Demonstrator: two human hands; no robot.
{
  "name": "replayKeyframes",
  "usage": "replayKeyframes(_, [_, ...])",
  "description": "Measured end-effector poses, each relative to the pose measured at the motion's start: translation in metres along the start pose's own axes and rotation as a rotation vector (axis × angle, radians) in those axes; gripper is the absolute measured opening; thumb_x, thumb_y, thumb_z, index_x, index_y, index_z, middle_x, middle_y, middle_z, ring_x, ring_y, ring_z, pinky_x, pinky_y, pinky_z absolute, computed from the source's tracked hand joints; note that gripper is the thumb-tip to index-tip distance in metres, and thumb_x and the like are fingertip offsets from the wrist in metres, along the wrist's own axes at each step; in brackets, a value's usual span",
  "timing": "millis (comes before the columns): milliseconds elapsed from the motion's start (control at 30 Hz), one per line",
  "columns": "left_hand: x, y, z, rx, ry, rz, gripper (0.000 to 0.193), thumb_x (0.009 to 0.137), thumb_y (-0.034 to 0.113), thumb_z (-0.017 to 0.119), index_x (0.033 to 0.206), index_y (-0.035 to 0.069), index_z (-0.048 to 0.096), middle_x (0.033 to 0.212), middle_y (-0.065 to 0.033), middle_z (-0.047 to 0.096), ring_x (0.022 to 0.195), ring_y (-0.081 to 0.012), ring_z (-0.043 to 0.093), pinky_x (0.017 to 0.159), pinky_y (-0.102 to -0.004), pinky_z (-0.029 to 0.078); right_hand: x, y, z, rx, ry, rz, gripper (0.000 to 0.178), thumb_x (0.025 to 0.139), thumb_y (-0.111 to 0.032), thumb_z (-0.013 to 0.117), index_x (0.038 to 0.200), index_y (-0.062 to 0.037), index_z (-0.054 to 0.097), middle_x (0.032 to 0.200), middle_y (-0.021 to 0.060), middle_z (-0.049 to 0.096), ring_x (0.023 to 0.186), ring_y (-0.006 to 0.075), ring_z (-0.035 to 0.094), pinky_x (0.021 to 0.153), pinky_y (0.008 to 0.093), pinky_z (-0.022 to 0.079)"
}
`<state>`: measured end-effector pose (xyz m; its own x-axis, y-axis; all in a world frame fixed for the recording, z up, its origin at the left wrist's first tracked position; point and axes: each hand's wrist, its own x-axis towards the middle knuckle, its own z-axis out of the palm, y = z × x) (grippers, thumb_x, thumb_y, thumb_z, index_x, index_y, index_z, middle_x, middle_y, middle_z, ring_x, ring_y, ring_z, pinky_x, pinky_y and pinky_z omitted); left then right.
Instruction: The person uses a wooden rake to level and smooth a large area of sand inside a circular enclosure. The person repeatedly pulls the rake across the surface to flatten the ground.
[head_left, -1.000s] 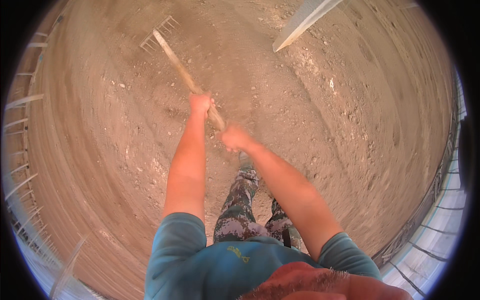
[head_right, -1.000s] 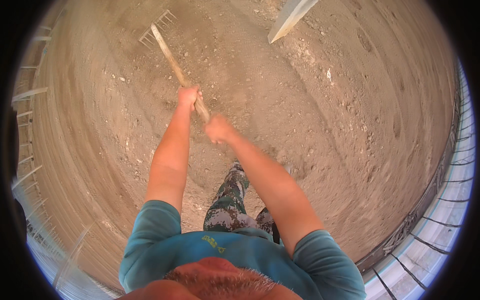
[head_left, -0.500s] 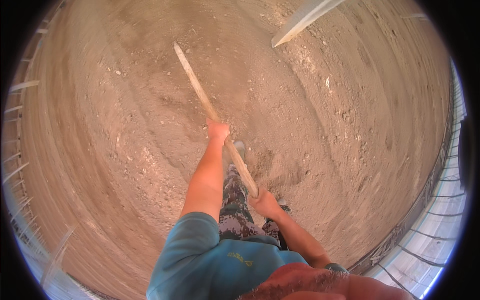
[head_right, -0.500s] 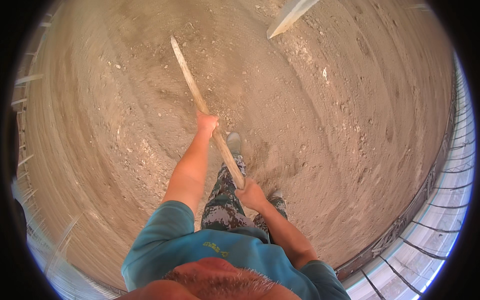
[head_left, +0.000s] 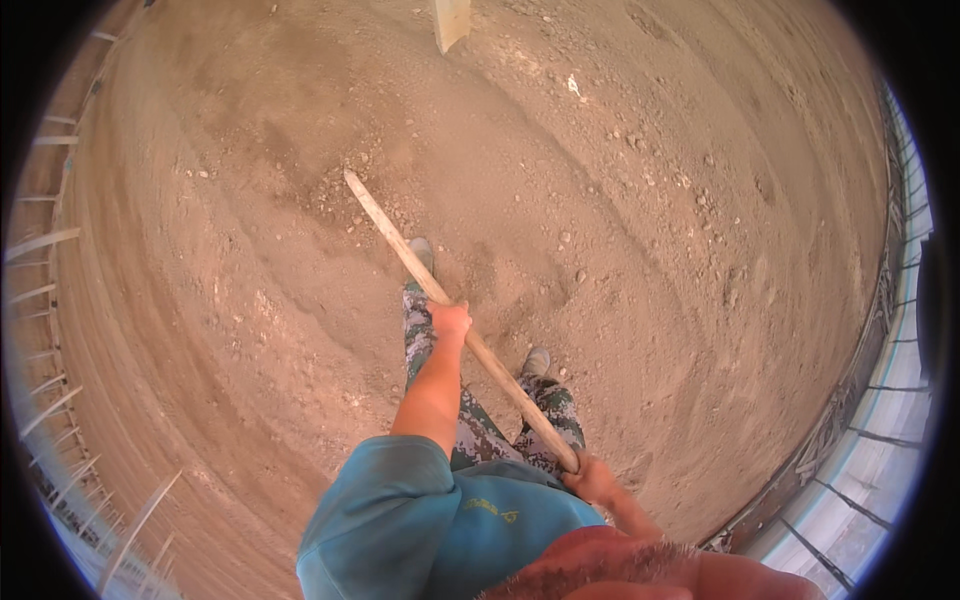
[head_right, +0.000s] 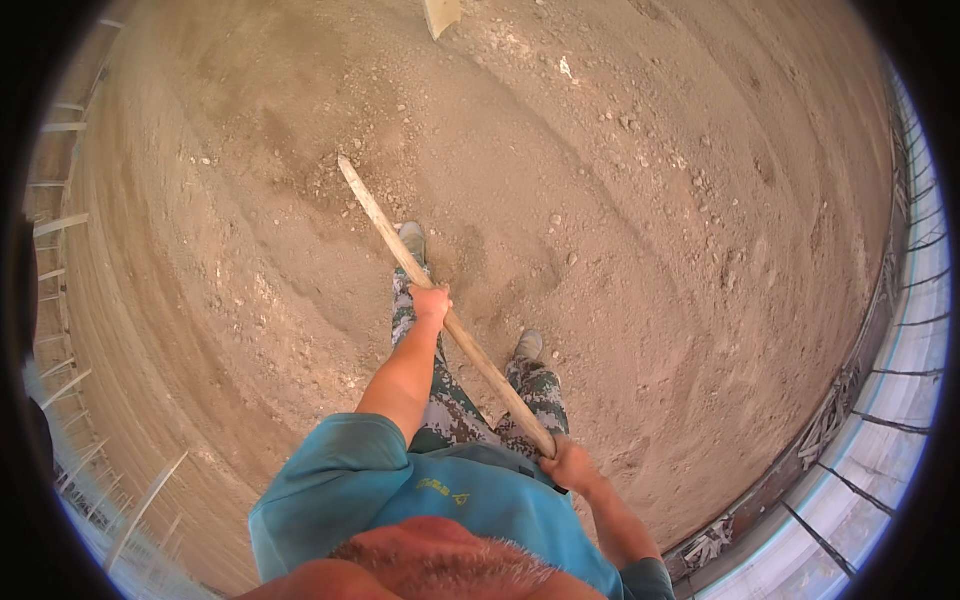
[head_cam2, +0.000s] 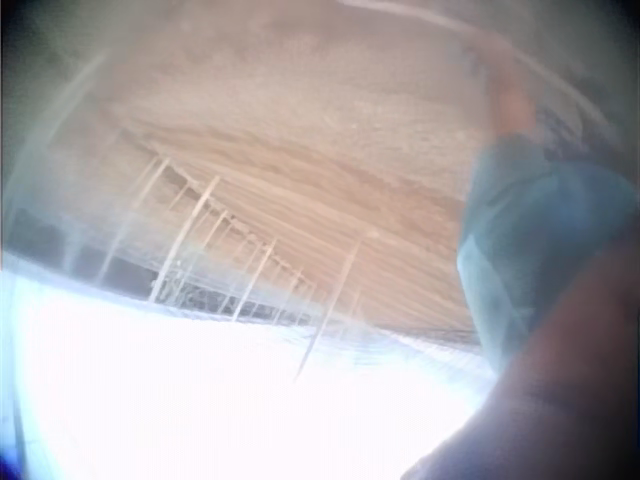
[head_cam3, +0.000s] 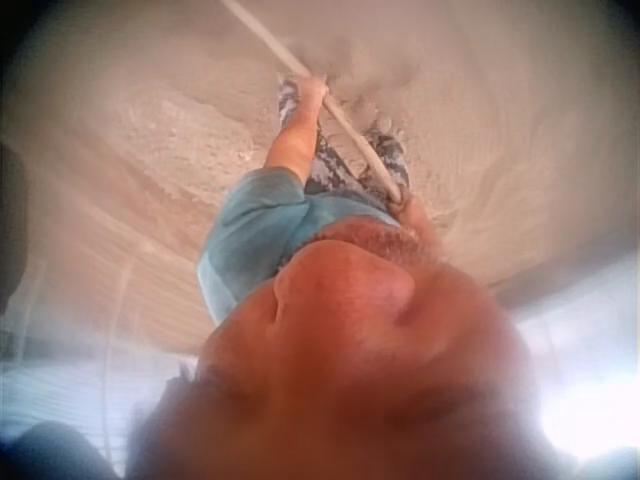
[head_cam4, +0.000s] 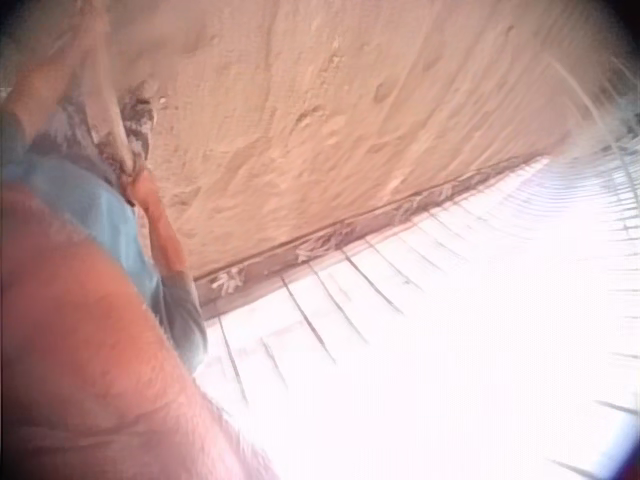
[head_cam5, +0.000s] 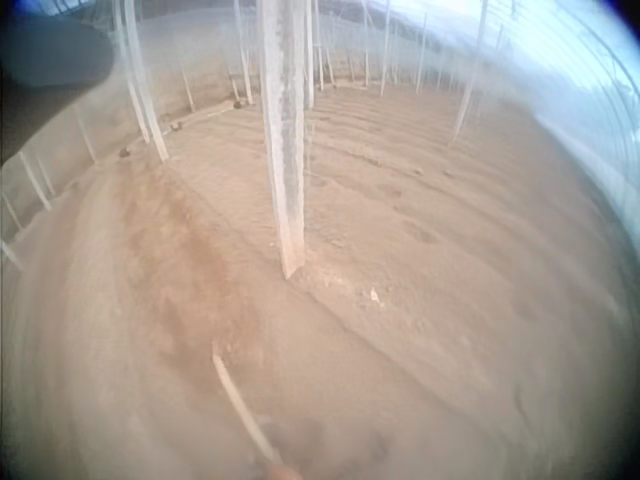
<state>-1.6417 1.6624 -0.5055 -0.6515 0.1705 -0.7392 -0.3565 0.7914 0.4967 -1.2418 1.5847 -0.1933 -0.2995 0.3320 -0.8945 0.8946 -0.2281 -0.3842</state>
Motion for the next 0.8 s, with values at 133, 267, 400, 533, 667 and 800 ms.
replayKeyframes(133, [-0.100,-0.121,0.043,0.003,-0.030,-0.024,0.063,0.092,0.013,0.083,0.128,0.001,0.032,0.093,-0.0232,0.070,0.069,-0.0352,0.074,0.057,-0.0452,0.060,-0.067,0.116,0.009,-0.076,-0.013,0.199,0.045,0.086,-0.030,0.078,0.122,-0.0045,0.073,0.108,0.0280,0.078,0.105,0.0486,0.075,0.092,0.0534,0.061])
replayKeyframes(267, [-0.223,-0.194,0.067,-0.036,-0.208,-0.225,0.062,0.095,0.014,0.082,0.125,0.001,0.029,0.093,-0.0192,0.069,0.062,-0.0250,0.071,0.058,-0.0399,0.059,-0.150,0.213,0.036,-0.209,0.012,0.401,0.043,0.084,-0.033,0.077,0.118,-0.0067,0.077,0.113,0.0268,0.079,0.111,0.0458,0.076,0.096,0.0515,0.062])
replayKeyframes(400, [-0.274,-0.194,0.061,0.107,-0.352,-0.313,0.068,0.095,0.013,0.081,0.137,-0.005,0.031,0.097,-0.0205,0.070,0.069,-0.0277,0.074,0.061,-0.0429,0.061,-0.204,0.220,0.086,-0.276,0.063,0.621,0.043,0.084,-0.035,0.078,0.118,-0.0081,0.078,0.113,0.0250,0.080,0.111,0.0440,0.077,0.098,0.0527,0.062])
replayKeyframes(533, [-0.154,-0.220,0.016,0.066,-0.111,-0.098,0.059,0.093,0.008,0.079,0.134,-0.009,0.040,0.090,-0.0194,0.071,0.067,-0.0275,0.073,0.060,-0.0449,0.059,-0.121,0.135,0.075,-0.307,-0.021,0.446,0.043,0.084,-0.036,0.078,0.117,-0.0095,0.078,0.114,0.0241,0.080,0.111,0.0442,0.076,0.098,0.0536,0.061])
replayKeyframes(667, [-0.038,-0.080,-0.039,0.152,-0.188,-0.006,0.019,0.093,0.009,0.072,0.091,-0.009,0.068,0.079,-0.0179,0.073,0.065,-0.0276,0.071,0.059,-0.0439,0.055,-0.013,0.031,0.114,-0.223,0.041,0.323,0.043,0.085,-0.034,0.078,0.119,-0.0075,0.075,0.114,0.0273,0.079,0.109,0.0475,0.075,0.098,0.0544,0.060])
replayKeyframes(800, [0.165,0.033,-0.218,0.151,0.174,0.204,0.040,0.095,0.008,0.077,0.122,-0.017,0.060,0.088,-0.0196,0.074,0.073,-0.0290,0.073,0.065,-0.0462,0.058,0.133,-0.194,0.125,0.274,-0.284,-0.020,0.046,0.086,-0.027,0.086,0.111,0.0048,0.065,0.075,0.0148,0.072,0.061,0.0246,0.072,0.060,0.0414,0.059])
